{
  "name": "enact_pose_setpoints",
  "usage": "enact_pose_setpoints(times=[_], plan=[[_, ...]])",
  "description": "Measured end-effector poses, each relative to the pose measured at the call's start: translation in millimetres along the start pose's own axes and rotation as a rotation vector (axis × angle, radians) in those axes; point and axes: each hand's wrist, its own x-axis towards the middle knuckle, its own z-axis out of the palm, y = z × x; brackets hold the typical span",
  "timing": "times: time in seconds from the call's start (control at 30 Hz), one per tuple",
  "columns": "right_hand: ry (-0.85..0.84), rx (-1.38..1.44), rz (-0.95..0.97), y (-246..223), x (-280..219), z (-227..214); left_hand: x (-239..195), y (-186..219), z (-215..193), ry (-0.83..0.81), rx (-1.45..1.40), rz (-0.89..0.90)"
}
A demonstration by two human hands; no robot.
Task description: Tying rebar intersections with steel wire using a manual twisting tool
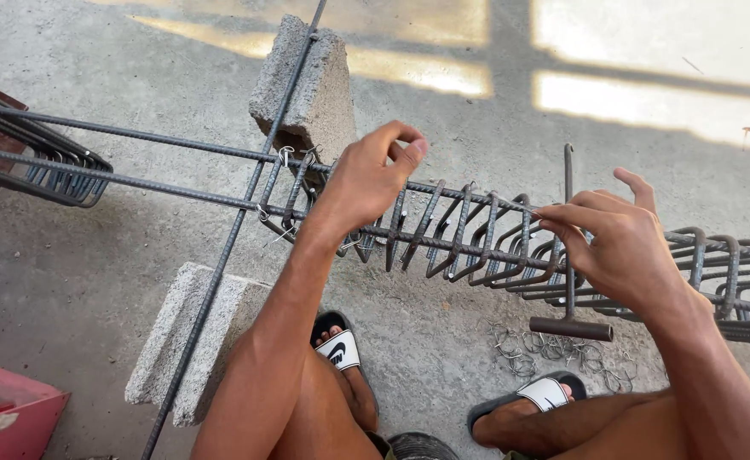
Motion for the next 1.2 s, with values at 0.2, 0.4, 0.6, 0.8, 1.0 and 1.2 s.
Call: enact_pose_setpoints(times=[0.2, 0.4, 0.6, 0.8, 1.0, 1.2], plan=[[-0.022, 0.057, -0.047, -23, 16, 15, -10, -4, -9, -0.038, 0.063, 0.076], [0.09, -0.014, -0.176, -47, 16, 56, -10, -84, -53, 0.211, 0.323, 0.035], [0.003, -0.102, -0.129, -79, 2, 69, 5, -108, -36, 0.044, 0.344, -0.079], [-0.244, -0.118, 0.006, -89, 0, 52, 16, -76, -15, -0.155, 0.462, -0.104], [-0.191, -0.011, 0.098, -92, 3, 54, 3, -58, -12, -0.398, 0.696, -0.253], [-0.163, 0.024, 0.099, -94, 8, 49, 6, -56, -7, -0.427, 0.725, -0.261]])
